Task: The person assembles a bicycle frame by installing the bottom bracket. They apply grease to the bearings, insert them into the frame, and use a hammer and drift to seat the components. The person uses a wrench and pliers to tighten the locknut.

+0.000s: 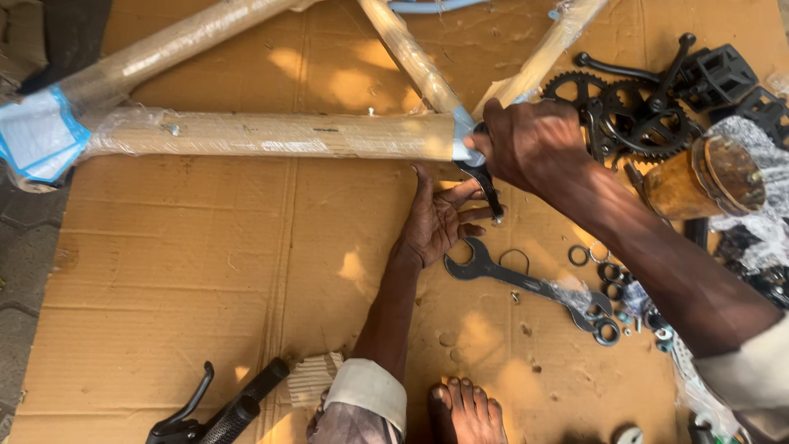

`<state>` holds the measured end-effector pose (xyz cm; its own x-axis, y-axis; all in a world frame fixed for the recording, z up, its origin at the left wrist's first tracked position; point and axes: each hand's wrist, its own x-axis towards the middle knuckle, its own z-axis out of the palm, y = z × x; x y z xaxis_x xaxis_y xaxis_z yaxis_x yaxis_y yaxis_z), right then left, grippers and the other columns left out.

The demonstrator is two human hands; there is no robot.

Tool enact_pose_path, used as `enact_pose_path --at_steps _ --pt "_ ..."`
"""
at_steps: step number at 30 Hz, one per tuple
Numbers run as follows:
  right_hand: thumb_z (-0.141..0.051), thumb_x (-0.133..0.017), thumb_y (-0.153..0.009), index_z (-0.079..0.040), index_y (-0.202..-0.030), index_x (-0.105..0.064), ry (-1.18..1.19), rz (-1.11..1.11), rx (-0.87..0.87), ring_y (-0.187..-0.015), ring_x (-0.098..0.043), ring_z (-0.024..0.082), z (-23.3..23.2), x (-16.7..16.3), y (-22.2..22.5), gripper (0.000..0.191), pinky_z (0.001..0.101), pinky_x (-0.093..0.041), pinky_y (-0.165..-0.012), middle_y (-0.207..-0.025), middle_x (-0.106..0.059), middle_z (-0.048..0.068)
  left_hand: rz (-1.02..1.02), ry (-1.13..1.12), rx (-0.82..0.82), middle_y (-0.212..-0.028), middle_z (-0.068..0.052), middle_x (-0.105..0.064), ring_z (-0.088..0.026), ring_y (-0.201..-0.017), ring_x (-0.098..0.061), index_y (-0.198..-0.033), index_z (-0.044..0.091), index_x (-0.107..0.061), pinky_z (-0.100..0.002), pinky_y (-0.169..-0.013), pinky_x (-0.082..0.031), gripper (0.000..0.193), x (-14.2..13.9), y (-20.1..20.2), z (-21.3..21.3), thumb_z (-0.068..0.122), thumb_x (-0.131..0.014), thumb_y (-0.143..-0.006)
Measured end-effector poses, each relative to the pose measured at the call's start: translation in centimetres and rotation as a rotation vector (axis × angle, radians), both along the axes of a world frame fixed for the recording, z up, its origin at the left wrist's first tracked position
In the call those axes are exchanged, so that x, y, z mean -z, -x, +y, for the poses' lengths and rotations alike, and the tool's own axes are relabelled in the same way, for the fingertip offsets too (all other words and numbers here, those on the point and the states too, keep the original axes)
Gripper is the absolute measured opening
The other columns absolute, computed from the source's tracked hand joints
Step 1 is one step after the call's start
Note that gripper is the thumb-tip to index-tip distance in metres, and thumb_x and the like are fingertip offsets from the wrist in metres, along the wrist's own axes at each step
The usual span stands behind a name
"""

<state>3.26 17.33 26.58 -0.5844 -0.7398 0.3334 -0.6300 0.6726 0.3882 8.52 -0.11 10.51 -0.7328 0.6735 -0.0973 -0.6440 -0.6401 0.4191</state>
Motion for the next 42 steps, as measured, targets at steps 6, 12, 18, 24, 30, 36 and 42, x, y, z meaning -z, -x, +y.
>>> enact_pose_path --at_steps 6,12,18,24,30,36,42 --pt "-0.047 -0.062 -0.102 -0.001 -0.095 -0.063 0.171 -0.165 0.118 -0.046 -0.052 0.021 -0.6 1.1 0.0 0.046 0.0396 -0.041 -0.041 -0.062 -0.049 0.008 -0.012 -0.014 0.004 -0.136 -0.017 -0.061 -0.033 -0.121 -0.066 -0.147 -0.007 -0.052 -0.038 -0.084 -0.059 0.12 0.0 0.0 -0.1 0.093 -0.022 -0.088" --pt "-0.048 -0.067 -0.101 -0.004 -0.09 -0.063 0.061 -0.109 0.235 -0.052 -0.06 0.025 -0.5 1.0 -0.9 0.046 0.0418 -0.046 -0.046 -0.062 -0.057 0.009 -0.001 -0.012 0.012 -0.135 -0.014 -0.062 -0.029 -0.118 -0.066 -0.148 -0.002 -0.054 -0.039 -0.087 -0.058 0.116 1.3 0.0 0.3 0.091 -0.026 -0.085" --pt "-0.025 -0.075 -0.096 -0.002 -0.098 -0.069 0.445 -0.23 0.202 -0.05 -0.059 0.028 -0.9 2.7 -1.2 0.025 0.0441 -0.045 -0.043 -0.06 -0.057 0.011 -0.091 0.032 -0.037 -0.132 -0.014 -0.061 -0.035 -0.118 -0.066 -0.142 -0.003 -0.057 -0.046 -0.086 -0.058 0.106 2.5 -0.4 0.7 0.086 -0.034 -0.089" --pt "-0.024 -0.077 -0.09 -0.006 -0.073 -0.064 0.409 0.249 0.316 -0.048 -0.057 0.025 -2.4 5.0 -1.2 0.028 0.0417 -0.045 -0.041 -0.057 -0.057 0.009 -0.049 -0.071 -0.038 -0.134 -0.018 -0.064 -0.035 -0.12 -0.066 -0.135 -0.002 -0.063 -0.047 -0.089 -0.06 0.095 2.1 -0.7 0.7 0.081 -0.038 -0.096" --pt "-0.028 -0.073 -0.088 -0.003 -0.091 -0.068 0.832 0.049 0.305 -0.063 -0.063 0.022 -2.5 5.4 -1.8 0.026 0.0367 -0.051 -0.05 -0.075 -0.063 0.009 -0.113 -0.056 -0.041 -0.131 -0.015 -0.07 -0.033 -0.114 -0.07 -0.121 0.002 -0.068 -0.049 -0.091 -0.06 0.085 3.0 -0.6 0.3 0.079 -0.042 -0.095" --pt "-0.027 -0.068 -0.102 -0.001 -0.087 -0.057 0.176 0.137 0.692 -0.069 -0.061 0.023 -5.1 7.6 -1.5 0.033 0.0375 -0.05 -0.055 -0.075 -0.057 0.008 -0.389 -0.156 -0.1 -0.134 -0.022 -0.07 -0.029 -0.113 -0.07 -0.142 -0.014 -0.057 -0.042 -0.097 -0.059 0.099 4.0 -0.1 0.2 0.078 -0.049 -0.106" --pt "-0.049 -0.069 -0.086 -0.008 -0.09 -0.068 0.503 -0.342 0.484 -0.076 -0.068 0.028 -1.8 6.8 0.3 0.041 0.0473 -0.05 -0.057 -0.081 -0.064 0.009 -0.12 -0.014 -0.014 -0.129 -0.009 -0.071 -0.032 -0.106 -0.071 -0.145 0.001 -0.058 -0.045 -0.09 -0.058 0.095 2.8 -0.2 0.3 0.08 -0.047 -0.094"
